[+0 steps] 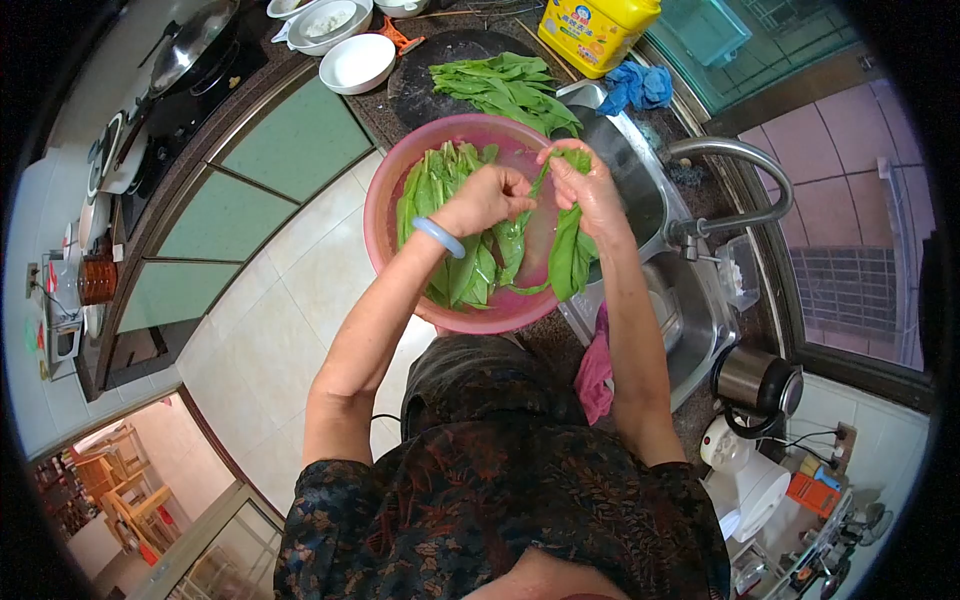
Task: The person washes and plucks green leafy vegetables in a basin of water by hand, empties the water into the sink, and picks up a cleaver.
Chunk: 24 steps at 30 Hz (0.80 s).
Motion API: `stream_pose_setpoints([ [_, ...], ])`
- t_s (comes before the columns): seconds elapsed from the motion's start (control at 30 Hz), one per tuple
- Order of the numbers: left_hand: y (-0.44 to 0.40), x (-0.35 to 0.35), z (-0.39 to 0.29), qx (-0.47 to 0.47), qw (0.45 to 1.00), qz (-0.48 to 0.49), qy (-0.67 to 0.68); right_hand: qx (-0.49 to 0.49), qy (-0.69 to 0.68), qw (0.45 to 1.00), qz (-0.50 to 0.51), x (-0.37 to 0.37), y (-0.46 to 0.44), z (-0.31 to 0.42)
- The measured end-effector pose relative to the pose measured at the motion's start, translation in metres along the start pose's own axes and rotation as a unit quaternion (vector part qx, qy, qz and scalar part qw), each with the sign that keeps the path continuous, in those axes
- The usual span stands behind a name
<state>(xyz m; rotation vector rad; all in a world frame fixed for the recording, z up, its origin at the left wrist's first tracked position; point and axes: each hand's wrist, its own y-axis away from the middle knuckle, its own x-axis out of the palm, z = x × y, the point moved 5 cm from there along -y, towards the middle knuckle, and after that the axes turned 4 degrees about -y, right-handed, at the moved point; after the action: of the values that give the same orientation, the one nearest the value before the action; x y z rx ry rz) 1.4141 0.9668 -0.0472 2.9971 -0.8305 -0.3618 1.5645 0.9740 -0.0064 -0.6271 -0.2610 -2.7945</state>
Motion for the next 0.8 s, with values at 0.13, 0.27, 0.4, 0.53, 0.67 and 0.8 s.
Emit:
stream_pose_setpoints([
  [0.13, 0.01, 0.023, 0.038, -0.055, 0.993, 0.048, -0.091, -0.05, -0.04, 0.997, -0.035, -0.011, -0.011, 0.021],
  [0.27, 0.028, 0.039, 0.043, -0.008, 0.991, 0.027, -0.131, -0.066, -0.025, 0.997, -0.045, -0.013, -0.018, 0.029],
  [0.4, 0.038, 0.045, 0.04, -0.113, 0.924, 0.066, -0.359, 0.045, 0.211, 0.973, -0.086, -0.012, -0.028, -0.002],
  [0.53, 0.04, 0.037, 0.035, -0.068, 0.944, 0.031, -0.322, 0.068, 0.476, 0.876, -0.022, -0.028, -0.043, -0.069],
  [0.67, 0.035, 0.009, 0.016, -0.125, 0.975, -0.037, -0.178, 0.025, 0.568, 0.822, -0.031, -0.033, -0.042, -0.102],
  [0.8, 0.027, -0.012, 0.043, -0.075, 0.958, -0.204, -0.19, 0.088, 0.55, 0.83, -0.013, -0.013, -0.03, -0.078],
])
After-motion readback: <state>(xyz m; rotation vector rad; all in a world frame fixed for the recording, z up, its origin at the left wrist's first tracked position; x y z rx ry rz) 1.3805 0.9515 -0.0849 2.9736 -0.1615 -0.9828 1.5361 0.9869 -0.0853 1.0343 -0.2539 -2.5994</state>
